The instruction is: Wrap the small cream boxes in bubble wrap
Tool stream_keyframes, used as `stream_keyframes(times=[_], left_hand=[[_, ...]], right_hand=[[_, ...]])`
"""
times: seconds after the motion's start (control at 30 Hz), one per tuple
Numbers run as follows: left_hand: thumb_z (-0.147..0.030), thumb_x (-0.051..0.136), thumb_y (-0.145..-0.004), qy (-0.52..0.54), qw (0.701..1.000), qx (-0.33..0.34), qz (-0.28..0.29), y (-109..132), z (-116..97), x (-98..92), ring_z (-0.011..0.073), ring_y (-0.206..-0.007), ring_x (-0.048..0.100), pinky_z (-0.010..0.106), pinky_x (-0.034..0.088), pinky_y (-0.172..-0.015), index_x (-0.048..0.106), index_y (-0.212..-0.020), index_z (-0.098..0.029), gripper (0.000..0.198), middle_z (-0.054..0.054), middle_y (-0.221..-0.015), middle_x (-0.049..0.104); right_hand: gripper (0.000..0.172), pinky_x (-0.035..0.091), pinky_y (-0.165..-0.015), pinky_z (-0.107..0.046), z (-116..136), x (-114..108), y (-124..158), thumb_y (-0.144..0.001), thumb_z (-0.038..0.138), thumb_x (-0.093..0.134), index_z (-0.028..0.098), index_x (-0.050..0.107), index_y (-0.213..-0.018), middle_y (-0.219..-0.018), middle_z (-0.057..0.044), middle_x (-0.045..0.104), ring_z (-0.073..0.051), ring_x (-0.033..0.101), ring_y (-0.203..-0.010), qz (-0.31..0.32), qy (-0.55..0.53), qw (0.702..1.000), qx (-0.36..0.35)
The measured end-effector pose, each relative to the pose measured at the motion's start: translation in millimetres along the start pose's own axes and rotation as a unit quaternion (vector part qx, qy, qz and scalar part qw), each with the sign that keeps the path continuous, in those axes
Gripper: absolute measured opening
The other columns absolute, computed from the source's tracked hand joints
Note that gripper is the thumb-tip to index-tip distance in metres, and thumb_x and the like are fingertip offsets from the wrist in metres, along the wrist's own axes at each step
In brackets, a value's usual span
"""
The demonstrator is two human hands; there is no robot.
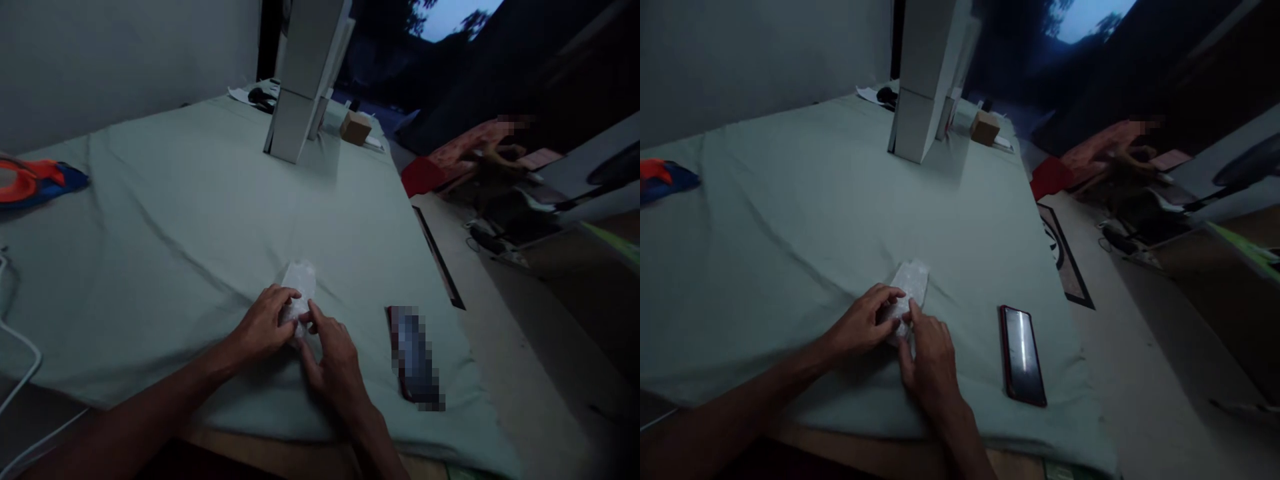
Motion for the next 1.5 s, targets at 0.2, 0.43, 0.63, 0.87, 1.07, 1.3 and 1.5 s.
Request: stream_keyframes(times=[0.2, 0.43, 0.63, 0.87, 1.07, 1.3, 1.5], left_hand=[[-0.011, 0.057, -0.072, -0.004, 1.0, 0.001, 0.006, 1.0, -4.4, -1.5, 0.0207, -0.095, 0.055, 0.035, 0.048, -0.084, 0.056, -0.104, -0.02, 0.033, 0.004, -0.1, 0.059], [-0.01, 0.056, -0.072, -0.008, 1.0, 0.006, 0.006, -0.7, -7.3, -2.5, 0.0194, -0.091, 0.054, 0.034, 0.048, -0.082, 0.06, -0.1, -0.019, 0.03, 0.004, -0.097, 0.057], [-0.014, 0.058, -0.072, -0.027, 1.0, -0.007, 0.005, -1.6, -3.3, -0.3, 0.0192, -0.09, 0.054, 0.033, 0.048, -0.081, 0.062, -0.092, -0.019, 0.021, 0.003, -0.092, 0.055], [-0.02, 0.063, -0.067, -0.057, 0.995, -0.038, -0.068, -0.6, 0.5, -4.4, 0.0249, -0.105, 0.051, 0.042, 0.045, -0.094, 0.049, -0.113, -0.014, 0.049, 0.01, -0.107, 0.053], [-0.015, 0.063, -0.067, 0.028, 0.999, -0.005, -0.017, -2.6, 8.3, -3.1, 0.0245, -0.115, 0.048, 0.039, 0.043, -0.098, 0.05, -0.121, -0.019, 0.056, 0.01, -0.123, 0.05], [-0.007, 0.062, -0.064, 0.073, 0.996, -0.009, 0.043, -4.6, 4.7, -5.7, 0.0217, -0.111, 0.053, 0.034, 0.045, -0.093, 0.061, -0.082, -0.019, 0.021, 0.006, -0.113, 0.058], [-0.006, 0.06, -0.059, 0.059, 0.997, -0.031, 0.025, -7.0, 3.5, -9.0, 0.0242, -0.116, 0.051, 0.037, 0.038, -0.102, 0.064, -0.083, -0.019, 0.028, 0.006, -0.115, 0.061]], right_hand=[[0.045, 0.053, -0.063, -0.032, -32.3, -15.1, -9.0, -0.083, 0.037, 0.059, 0.017, 0.053, -0.124, -0.109, -0.012, 0.068, -0.017, 0.064, -0.074, -0.021, -0.208, 0.947, 0.242], [0.055, 0.033, -0.036, -0.021, -56.4, 13.0, -48.2, -0.067, 0.046, 0.069, 0.01, 0.062, -0.107, -0.06, 0.001, 0.062, -0.012, 0.051, -0.043, 0.044, -0.327, 0.865, 0.378], [0.034, 0.048, -0.064, -0.027, -48.5, 20.6, -61.7, -0.066, 0.04, 0.071, 0.015, 0.065, -0.088, -0.077, -0.002, 0.069, -0.017, 0.061, -0.069, -0.006, -0.369, 0.885, 0.285], [0.015, 0.049, -0.078, -0.032, -37.8, 2.1, -44.4, -0.076, 0.033, 0.062, 0.021, 0.07, -0.079, -0.089, -0.004, 0.069, -0.021, 0.062, -0.084, -0.011, -0.189, 0.973, 0.132], [0.033, 0.047, -0.086, -0.039, -25.6, -7.7, -27.8, -0.077, 0.013, 0.053, 0.026, 0.069, -0.102, -0.103, -0.006, 0.068, -0.022, 0.062, -0.096, 0.038, -0.072, 0.996, -0.038], [0.063, 0.044, -0.09, -0.045, -7.1, -7.9, -3.2, -0.075, 0.025, 0.067, 0.018, 0.046, -0.135, -0.13, -0.016, 0.054, -0.031, 0.052, -0.114, 0.09, 0.066, 0.989, -0.099], [0.047, 0.045, -0.084, -0.042, -9.8, 0.7, -14.4, -0.076, 0.015, 0.057, 0.017, 0.056, -0.123, -0.117, -0.014, 0.063, -0.028, 0.057, -0.103, 0.042, 0.056, 0.994, -0.085]])
Point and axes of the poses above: each hand's wrist, its own y-axis away from the middle knuckle, its own x-axis out of the palm, z = x × y, the point moved 3 cm from there along -y, towards the middle knuckle
